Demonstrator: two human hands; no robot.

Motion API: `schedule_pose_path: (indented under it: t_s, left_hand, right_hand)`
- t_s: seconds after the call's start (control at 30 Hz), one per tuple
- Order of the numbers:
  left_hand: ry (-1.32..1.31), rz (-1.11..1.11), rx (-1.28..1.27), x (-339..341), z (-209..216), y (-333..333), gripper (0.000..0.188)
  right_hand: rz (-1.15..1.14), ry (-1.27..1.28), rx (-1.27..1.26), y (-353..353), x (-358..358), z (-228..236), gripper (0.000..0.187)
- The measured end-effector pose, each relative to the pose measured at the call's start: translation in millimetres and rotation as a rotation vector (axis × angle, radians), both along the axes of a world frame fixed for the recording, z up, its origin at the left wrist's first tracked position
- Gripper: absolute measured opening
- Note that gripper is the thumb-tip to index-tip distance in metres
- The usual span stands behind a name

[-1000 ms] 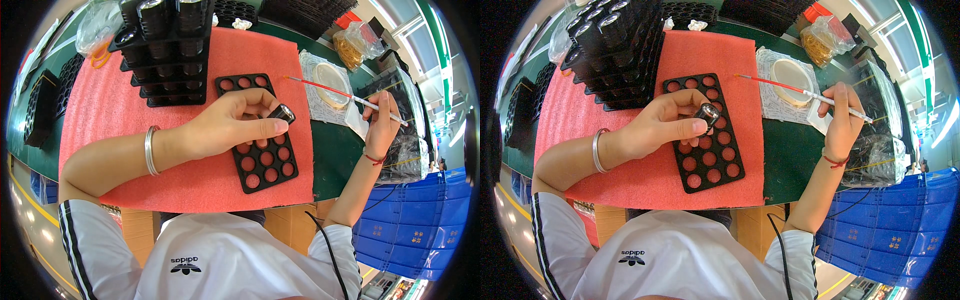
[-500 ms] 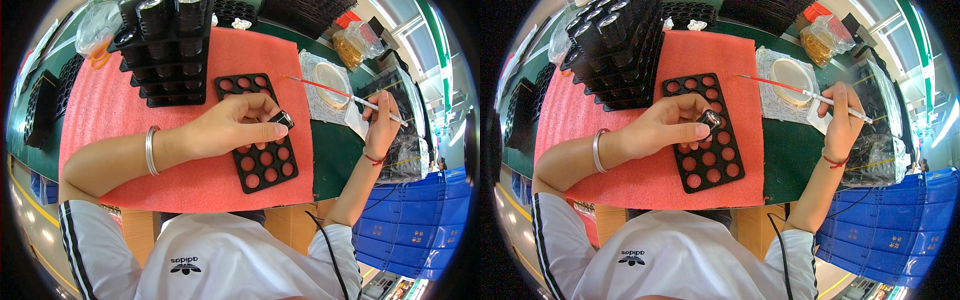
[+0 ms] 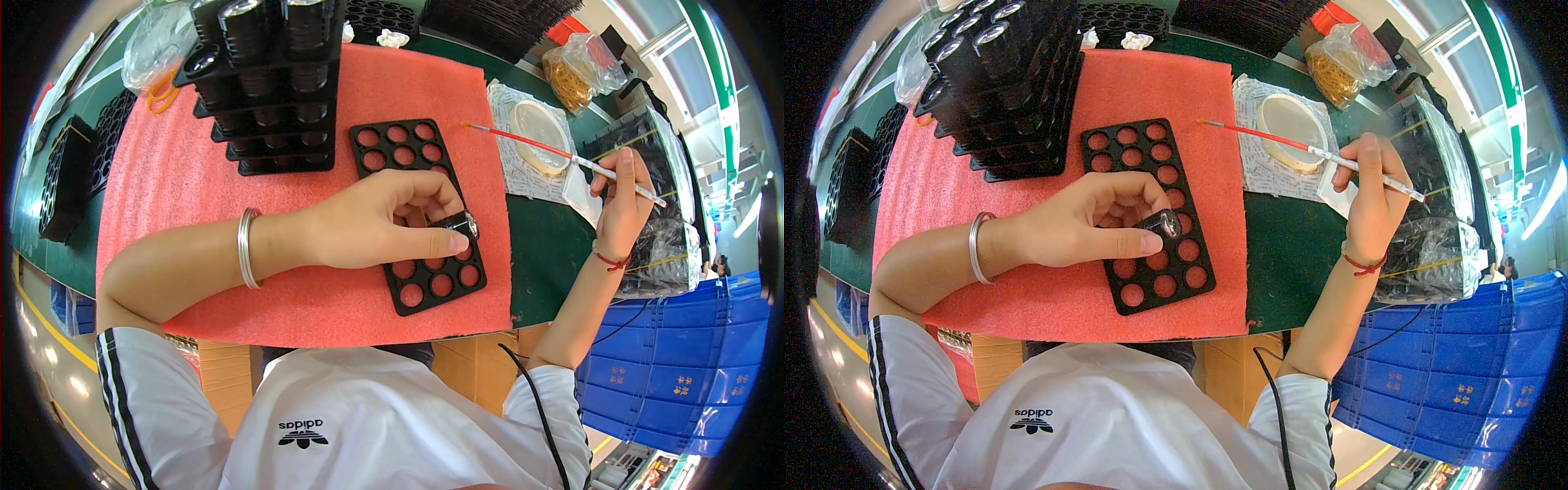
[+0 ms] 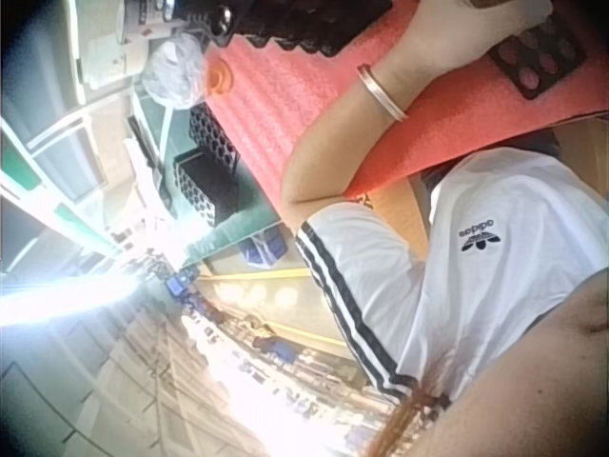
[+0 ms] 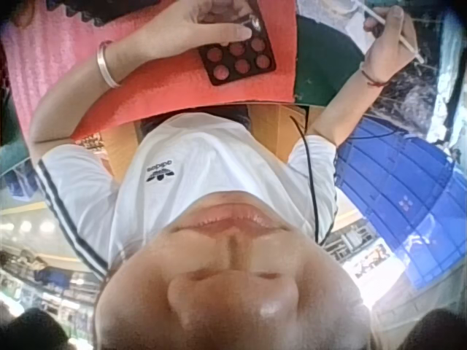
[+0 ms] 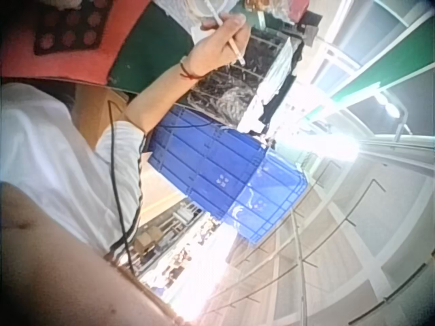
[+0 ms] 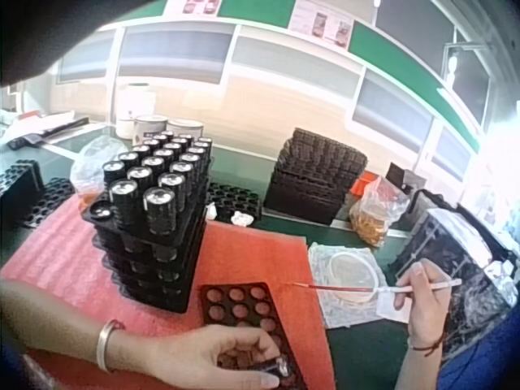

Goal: The recorder applies glue to small cylindrical housing components with a brush and arranges them in a grid tray.

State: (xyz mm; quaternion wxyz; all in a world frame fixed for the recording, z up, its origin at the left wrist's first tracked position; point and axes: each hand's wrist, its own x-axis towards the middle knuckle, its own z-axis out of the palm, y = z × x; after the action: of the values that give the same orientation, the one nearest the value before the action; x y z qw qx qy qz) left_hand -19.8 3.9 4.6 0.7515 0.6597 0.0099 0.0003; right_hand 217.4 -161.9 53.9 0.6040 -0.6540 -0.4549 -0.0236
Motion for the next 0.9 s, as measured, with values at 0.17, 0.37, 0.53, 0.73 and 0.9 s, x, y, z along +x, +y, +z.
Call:
schedule_pose_path:
  t_s: [0.17,0.37,0.53,0.73,0.9]
  left_hand:
    - [0.01,0.002,0.081,-0.5,-0.4,-1.3,0.02]
    - [-0.01,0.003,0.296,-2.6,3.0,-2.4,0.019]
    - [-0.013,0.055,0.107,-1.6,-2.9,-6.4,0.021]
    - [0.013,0.166,-0.023,0.9,-0.6,-5.3,0.029]
    - [0.06,0.207,0.012,-0.1,3.5,-1.1,0.033]
  right_hand:
    - [0.011,-0.009,-0.028,-0.1,-0.6,-0.3,0.029]
    - [0.002,-0.021,-0.04,-0.3,-1.7,0.0,0.03]
    - [-0.012,-0.03,-0.048,1.4,-4.1,1.0,0.032]
    - [-0.022,-0.022,-0.028,1.3,-2.2,-1.3,0.032]
    - [-0.021,-0.017,-0.02,2.2,-2.6,-1.3,0.032]
